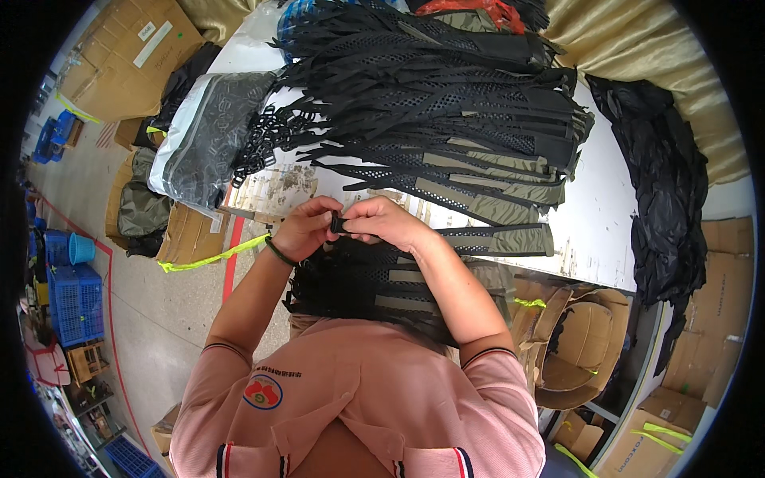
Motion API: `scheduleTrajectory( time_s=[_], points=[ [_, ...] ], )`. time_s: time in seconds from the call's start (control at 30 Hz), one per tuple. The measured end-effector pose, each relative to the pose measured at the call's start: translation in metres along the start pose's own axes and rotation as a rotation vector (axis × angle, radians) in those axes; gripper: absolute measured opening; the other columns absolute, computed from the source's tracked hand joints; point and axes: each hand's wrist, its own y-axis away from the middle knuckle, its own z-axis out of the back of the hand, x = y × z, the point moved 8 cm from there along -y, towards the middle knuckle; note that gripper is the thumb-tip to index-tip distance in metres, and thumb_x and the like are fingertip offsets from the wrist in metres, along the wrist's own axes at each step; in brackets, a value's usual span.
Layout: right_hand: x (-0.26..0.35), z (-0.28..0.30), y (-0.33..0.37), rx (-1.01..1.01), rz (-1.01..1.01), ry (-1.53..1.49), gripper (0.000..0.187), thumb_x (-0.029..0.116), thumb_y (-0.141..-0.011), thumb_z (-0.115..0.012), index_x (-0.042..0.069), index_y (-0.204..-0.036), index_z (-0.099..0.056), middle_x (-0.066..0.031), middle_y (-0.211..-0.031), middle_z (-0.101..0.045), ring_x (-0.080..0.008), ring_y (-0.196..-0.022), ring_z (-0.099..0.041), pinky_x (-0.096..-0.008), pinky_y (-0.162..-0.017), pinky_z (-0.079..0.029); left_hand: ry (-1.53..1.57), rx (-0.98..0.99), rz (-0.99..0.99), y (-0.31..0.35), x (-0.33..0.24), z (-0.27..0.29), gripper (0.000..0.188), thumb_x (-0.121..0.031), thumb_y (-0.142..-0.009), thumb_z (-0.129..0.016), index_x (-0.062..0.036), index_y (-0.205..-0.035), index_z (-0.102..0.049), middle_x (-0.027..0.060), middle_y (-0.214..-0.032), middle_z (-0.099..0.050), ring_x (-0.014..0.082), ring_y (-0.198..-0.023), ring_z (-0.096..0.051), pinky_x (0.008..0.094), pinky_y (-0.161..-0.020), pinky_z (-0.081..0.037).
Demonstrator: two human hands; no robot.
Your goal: The recorder is inspecting and sorting garment straps/components at a manufacturing workbench.
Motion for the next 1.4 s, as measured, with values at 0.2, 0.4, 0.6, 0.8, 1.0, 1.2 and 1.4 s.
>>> scheduleTrajectory(
  time_s=[0.2,0.4,0.6,0.8,1.0,1.2,1.4],
  points=[
    [0.02,-0.008,0.007,-0.047,0.209,0.372,0.012,0.012,-0.085,-0.062,0.001,-0.088,-0.066,-0.0006,-0.073,-0.061,-0.0107,-0.068,-0.056,-0.0241,-0.064,-0.045,0.004,-0.021,-0.017,-0.005,0.007,0.005,0.014,-0.003,-0.091,-0.055,-0.0043,-0.105,-0.057,0.0035,-0.092,-0.059,0.0122,-0.073,-0.057,0.0254,-0.067,-0.048],
    [0.047,-0.022,0.021,-0.189,0.506,0.742,0.009,0.007,-0.082,-0.061,0.001,-0.087,-0.064,-0.0109,-0.082,-0.062,-0.0249,-0.079,-0.06,-0.0304,-0.07,-0.047,0.059,-0.024,-0.028,-0.006,0.011,0.004,0.013,-0.003,-0.091,-0.055,-0.0057,-0.104,-0.056,0.0018,-0.094,-0.058,0.0112,-0.077,-0.056,0.0243,-0.066,-0.048],
    [0.017,-0.004,0.019,-0.359,0.209,0.328,0.008,0.005,-0.08,-0.066,0.001,-0.086,-0.062,-0.0065,-0.073,-0.06,-0.0144,-0.067,-0.057,-0.0272,-0.064,-0.046,0.0,-0.061,-0.099,-0.007,0.002,0.003,0.015,-0.003,-0.091,-0.056,-0.0067,-0.105,-0.055,0.0011,-0.093,-0.058,0.0097,-0.079,-0.055,0.0233,-0.066,-0.047],
    [0.042,-0.014,0.024,-0.307,0.451,0.523,0.01,0.002,-0.078,-0.067,0.007,-0.087,-0.065,-0.0036,-0.071,-0.057,-0.013,-0.066,-0.055,-0.0286,-0.064,-0.045,-0.169,-0.181,-0.081,-0.004,-0.007,-0.004,0.015,-0.006,-0.09,-0.059,-0.0061,-0.104,-0.055,0.0033,-0.091,-0.06,0.01,-0.077,-0.057,0.023,-0.066,-0.047],
    [0.065,-0.017,0.048,-0.594,0.717,0.972,0.017,-0.001,-0.071,-0.066,0.008,-0.085,-0.068,-0.0036,-0.078,-0.059,-0.0248,-0.076,-0.056,-0.0345,-0.075,-0.044,0.206,-0.213,-0.019,-0.003,0.018,-0.017,0.013,-0.012,-0.091,-0.059,-0.0029,-0.099,-0.054,0.0041,-0.088,-0.061,0.0125,-0.072,-0.059,0.025,-0.066,-0.049],
    [0.027,-0.003,0.038,-0.341,0.325,0.248,0.011,-0.002,-0.081,-0.065,0.004,-0.089,-0.065,0.0025,-0.078,-0.058,-0.0074,-0.067,-0.052,-0.022,-0.062,-0.045,-0.257,-0.318,-0.211,-0.005,0.001,-0.019,0.009,-0.013,-0.093,-0.058,-0.0055,-0.091,-0.053,0.0032,-0.083,-0.061,0.0086,-0.067,-0.057,0.0233,-0.063,-0.049],
    [0.006,0.011,0.028,-0.382,0.231,-0.131,0.022,-0.008,-0.076,-0.067,0.006,-0.086,-0.052,0.0029,-0.069,-0.054,-0.0045,-0.061,-0.051,-0.0175,-0.059,-0.044,-0.402,-0.377,-0.3,-0.003,-0.007,-0.024,0.01,-0.009,-0.088,-0.064,-0.0048,-0.087,-0.054,0.0007,-0.078,-0.06,0.0057,-0.069,-0.055,0.0202,-0.063,-0.045]
  ],
)
